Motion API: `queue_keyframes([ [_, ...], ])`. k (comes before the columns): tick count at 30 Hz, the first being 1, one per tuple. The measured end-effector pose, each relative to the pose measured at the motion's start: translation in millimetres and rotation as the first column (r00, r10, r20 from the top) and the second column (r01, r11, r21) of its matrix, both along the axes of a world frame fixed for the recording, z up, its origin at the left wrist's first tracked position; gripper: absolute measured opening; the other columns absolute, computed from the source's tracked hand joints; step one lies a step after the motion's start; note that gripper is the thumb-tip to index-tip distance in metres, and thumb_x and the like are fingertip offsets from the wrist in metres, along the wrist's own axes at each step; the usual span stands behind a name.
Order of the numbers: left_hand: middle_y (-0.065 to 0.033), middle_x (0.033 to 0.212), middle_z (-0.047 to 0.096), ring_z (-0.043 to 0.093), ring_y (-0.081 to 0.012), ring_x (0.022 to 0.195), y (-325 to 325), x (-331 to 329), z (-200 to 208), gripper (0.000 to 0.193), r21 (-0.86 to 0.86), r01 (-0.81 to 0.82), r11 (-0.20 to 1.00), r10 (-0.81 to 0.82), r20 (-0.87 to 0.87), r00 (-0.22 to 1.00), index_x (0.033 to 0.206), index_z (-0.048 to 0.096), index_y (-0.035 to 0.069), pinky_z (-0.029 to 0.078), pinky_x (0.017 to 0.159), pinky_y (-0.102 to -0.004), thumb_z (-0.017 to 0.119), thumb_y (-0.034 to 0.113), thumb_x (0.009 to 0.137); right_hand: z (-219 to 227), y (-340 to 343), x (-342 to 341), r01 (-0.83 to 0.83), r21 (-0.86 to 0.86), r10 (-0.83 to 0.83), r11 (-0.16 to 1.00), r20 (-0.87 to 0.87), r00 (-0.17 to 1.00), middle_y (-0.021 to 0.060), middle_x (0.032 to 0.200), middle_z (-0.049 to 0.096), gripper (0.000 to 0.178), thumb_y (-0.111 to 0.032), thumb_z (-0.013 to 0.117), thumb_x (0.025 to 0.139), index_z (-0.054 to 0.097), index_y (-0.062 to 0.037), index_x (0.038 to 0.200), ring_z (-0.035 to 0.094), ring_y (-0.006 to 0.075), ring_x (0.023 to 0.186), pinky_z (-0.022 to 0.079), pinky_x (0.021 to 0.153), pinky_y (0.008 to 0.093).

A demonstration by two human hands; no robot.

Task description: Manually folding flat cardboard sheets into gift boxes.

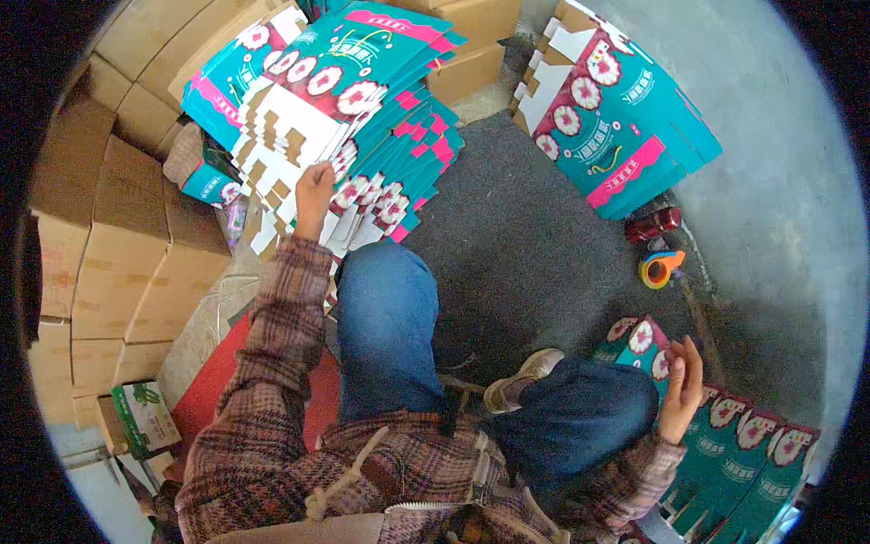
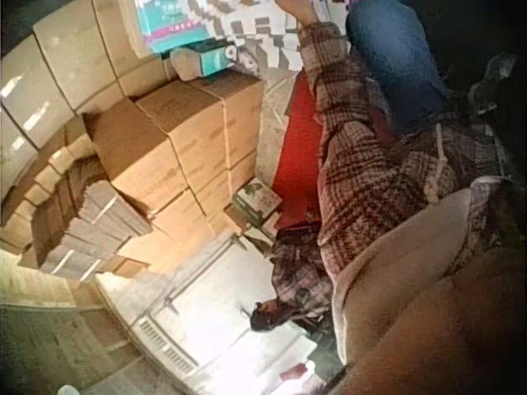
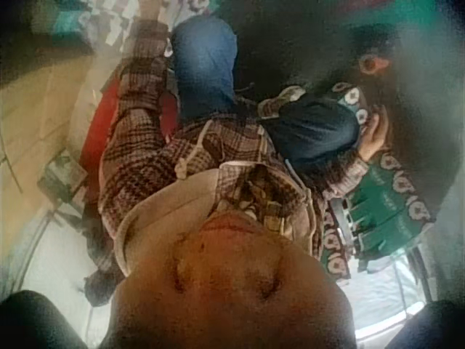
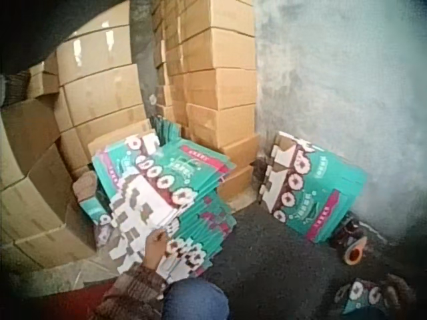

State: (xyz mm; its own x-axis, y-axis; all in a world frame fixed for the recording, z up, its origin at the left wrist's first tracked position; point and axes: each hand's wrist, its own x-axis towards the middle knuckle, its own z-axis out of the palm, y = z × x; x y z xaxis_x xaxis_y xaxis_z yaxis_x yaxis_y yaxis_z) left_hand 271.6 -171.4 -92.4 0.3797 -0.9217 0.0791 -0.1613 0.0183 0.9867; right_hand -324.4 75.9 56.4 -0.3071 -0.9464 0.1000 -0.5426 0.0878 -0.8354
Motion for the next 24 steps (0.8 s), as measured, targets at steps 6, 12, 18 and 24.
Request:
queue_keyframes([
  [6,-0.0166,0.102,0.061,0.057,-0.0323,0.095,-74.2,4.5,-3.2,0.029,-0.238,-0.222,0.945,0.322,0.783,0.532,0.104,0.061,0.002,0.046,0.083,-0.0408,0.062,0.017,0.079,7.2,-34.9,79.9,-0.295,0.113,0.312,0.949,-0.474,0.823,0.0145,0.101,0.065,0.031,-0.01,0.057,0.089,0.056,-0.001,0.119,0.064,0.0248,0.09,0.049,0.08,0.0341],
  [12,-0.0179,0.123,0.052,0.049,-0.0314,0.116,-113.8,28.7,-9.6,0.044,-0.185,-0.131,0.974,0.178,0.982,-0.063,0.12,0.05,0.004,0.04,0.095,-0.0505,0.057,0.015,0.079,-4.6,-42.6,74.6,-0.301,0.23,0.379,0.925,-0.574,0.726,0.0172,0.095,0.063,0.032,-0.009,0.061,0.085,0.057,-0.0016,0.116,0.063,0.0344,0.083,0.05,0.069,0.0412],
  [18,-0.0086,0.094,0.061,0.062,-0.024,0.09,-133.9,14.2,5.7,0.031,-0.177,-0.138,0.974,0.138,0.957,-0.255,0.112,0.055,0.004,0.05,0.072,-0.0414,0.05,0.014,0.083,-9.2,-42.2,66.4,-0.228,0.335,0.381,0.914,-0.517,0.767,0.0182,0.096,0.063,0.031,-0.011,0.061,0.086,0.057,-0.0016,0.115,0.063,0.0334,0.085,0.05,0.07,0.0409],
  [24,-0.0066,0.071,0.06,0.063,-0.0204,0.064,-94.3,-36.9,80.9,0.01,-0.198,0.162,0.967,0.233,0.942,-0.24,0.086,0.055,0.006,0.051,0.053,-0.0328,0.055,0.009,0.077,-19.3,-45.7,66.5,-0.248,0.331,0.396,0.91,-0.524,0.754,0.0183,0.098,0.064,0.031,-0.011,0.062,0.085,0.057,-0.0013,0.114,0.063,0.0339,0.087,0.05,0.073,0.0404],
])
